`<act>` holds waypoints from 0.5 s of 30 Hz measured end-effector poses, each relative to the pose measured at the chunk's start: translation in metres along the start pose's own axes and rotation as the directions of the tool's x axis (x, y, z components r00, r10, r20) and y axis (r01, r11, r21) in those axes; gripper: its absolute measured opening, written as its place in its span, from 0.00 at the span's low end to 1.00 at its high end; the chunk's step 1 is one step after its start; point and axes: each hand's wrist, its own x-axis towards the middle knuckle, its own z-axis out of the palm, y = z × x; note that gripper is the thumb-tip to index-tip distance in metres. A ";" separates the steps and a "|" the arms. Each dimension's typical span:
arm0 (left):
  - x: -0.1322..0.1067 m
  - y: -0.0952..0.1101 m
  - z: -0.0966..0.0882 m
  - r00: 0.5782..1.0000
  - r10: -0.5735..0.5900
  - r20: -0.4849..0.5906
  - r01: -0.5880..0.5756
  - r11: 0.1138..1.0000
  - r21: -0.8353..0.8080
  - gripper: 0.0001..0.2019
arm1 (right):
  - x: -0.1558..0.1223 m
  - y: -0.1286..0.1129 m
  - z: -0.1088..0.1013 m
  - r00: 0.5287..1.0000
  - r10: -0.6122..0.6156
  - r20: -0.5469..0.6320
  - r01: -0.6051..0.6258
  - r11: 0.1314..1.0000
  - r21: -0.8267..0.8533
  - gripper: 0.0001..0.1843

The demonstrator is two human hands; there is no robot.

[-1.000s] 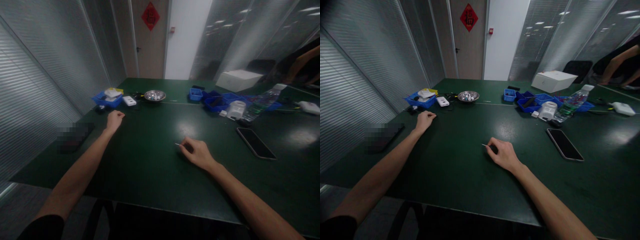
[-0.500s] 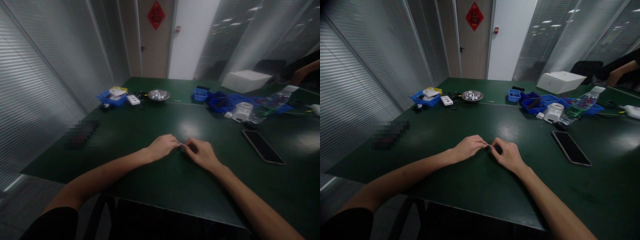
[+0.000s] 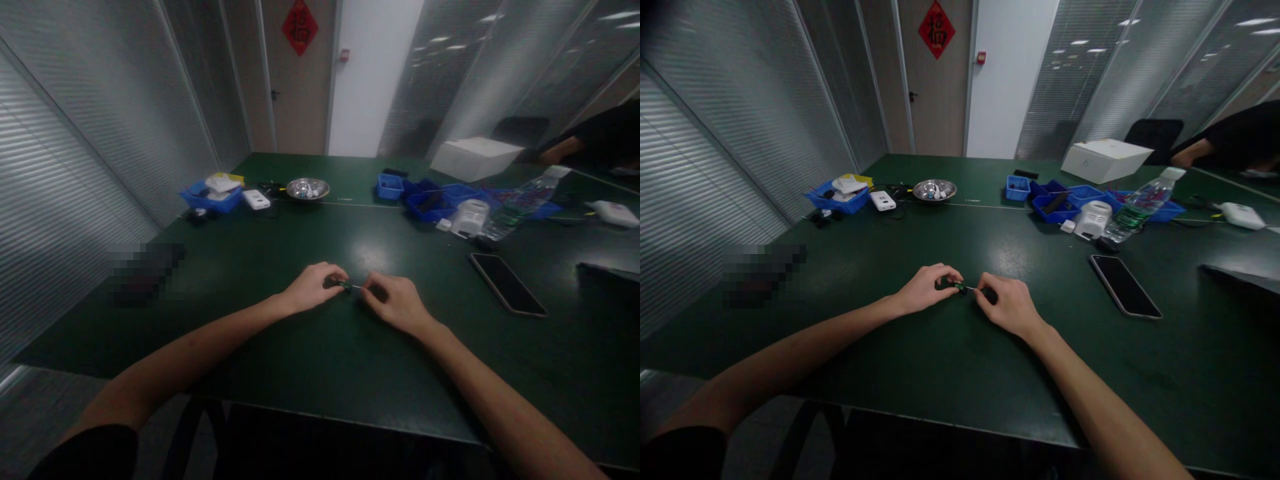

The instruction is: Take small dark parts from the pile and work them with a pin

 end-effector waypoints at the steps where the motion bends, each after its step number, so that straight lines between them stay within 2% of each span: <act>1: 0.000 -0.001 0.001 1.000 -0.010 -0.001 0.010 1.000 -0.015 0.12 | 0.000 0.000 0.000 1.000 0.002 0.005 -0.002 1.000 -0.005 0.08; 5: 0.000 -0.001 0.002 1.000 -0.009 0.000 0.009 0.999 -0.033 0.15 | 0.000 -0.003 -0.001 0.999 0.010 0.036 -0.009 1.000 -0.010 0.07; 15: 0.000 0.003 0.000 0.999 0.010 0.037 -0.010 1.000 -0.010 0.14 | 0.001 -0.006 -0.003 0.999 0.022 0.036 -0.022 1.000 -0.016 0.07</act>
